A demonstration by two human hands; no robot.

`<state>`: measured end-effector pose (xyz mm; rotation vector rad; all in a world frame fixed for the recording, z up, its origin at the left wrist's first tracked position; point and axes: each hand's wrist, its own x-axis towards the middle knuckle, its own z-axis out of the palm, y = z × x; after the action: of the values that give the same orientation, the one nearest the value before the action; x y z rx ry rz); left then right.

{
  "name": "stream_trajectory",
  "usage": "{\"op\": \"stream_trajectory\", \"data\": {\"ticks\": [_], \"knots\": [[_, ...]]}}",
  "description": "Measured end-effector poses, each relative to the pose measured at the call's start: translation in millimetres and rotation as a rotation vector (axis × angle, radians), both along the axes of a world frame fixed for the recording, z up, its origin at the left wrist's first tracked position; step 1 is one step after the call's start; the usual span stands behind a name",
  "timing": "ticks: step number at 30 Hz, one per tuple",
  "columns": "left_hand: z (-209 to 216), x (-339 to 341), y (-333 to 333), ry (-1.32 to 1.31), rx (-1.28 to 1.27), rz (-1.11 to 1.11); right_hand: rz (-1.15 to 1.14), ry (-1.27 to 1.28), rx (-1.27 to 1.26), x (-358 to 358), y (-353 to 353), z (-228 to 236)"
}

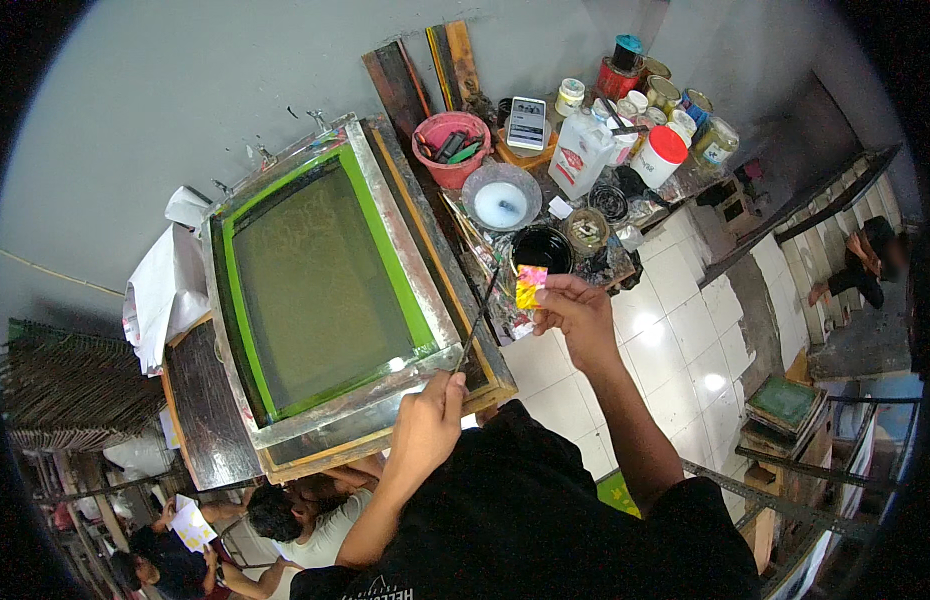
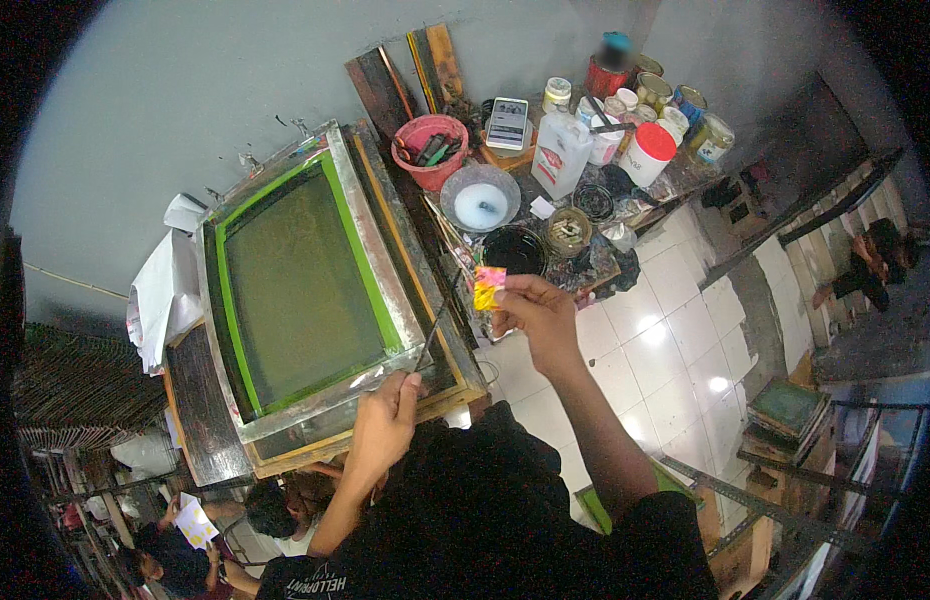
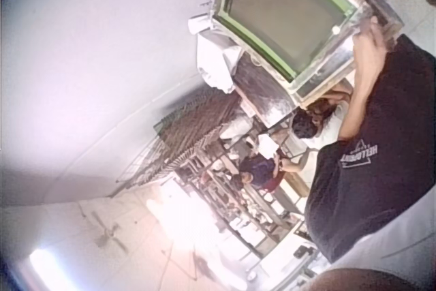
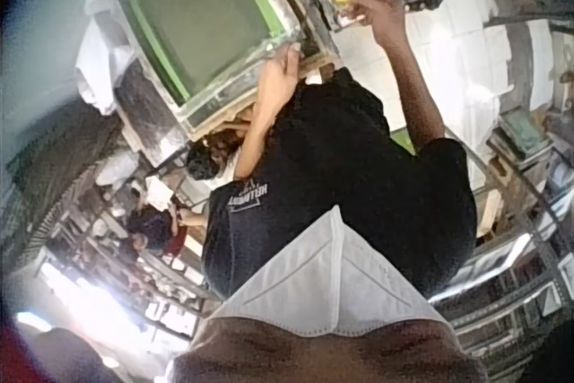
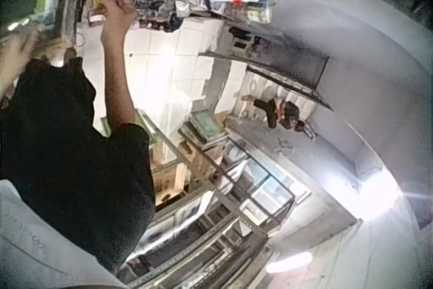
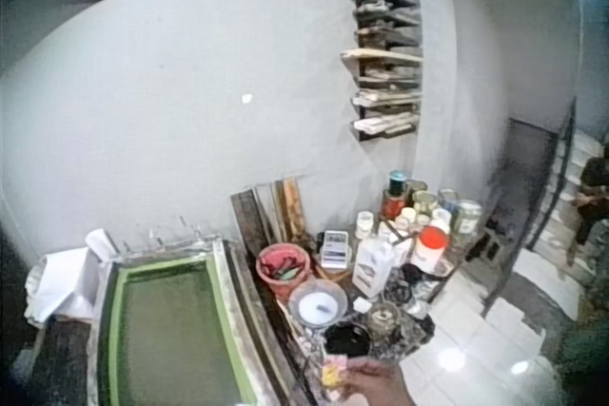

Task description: The person mixes screen printing ink by pouring a clear liquid into a container of dark ink, stirring it with a stick, and then pouring the mixture onto a screen printing frame.

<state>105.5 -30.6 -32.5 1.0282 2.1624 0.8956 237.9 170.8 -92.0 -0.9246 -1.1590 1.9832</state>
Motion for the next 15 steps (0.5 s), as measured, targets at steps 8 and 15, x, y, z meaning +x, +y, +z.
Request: {"op": "stream_trajectory", "data": {"ticks": [8, 15], "knots": [[2, -12, -17, -0.123, -0.004, 0.088, -0.108, -0.517, 0.838, 23, 52, -35], [8, -16, -22, -0.166, -0.017, 0.107, 0.163, -0.788, 1.589, 20, 51, -43]]}}
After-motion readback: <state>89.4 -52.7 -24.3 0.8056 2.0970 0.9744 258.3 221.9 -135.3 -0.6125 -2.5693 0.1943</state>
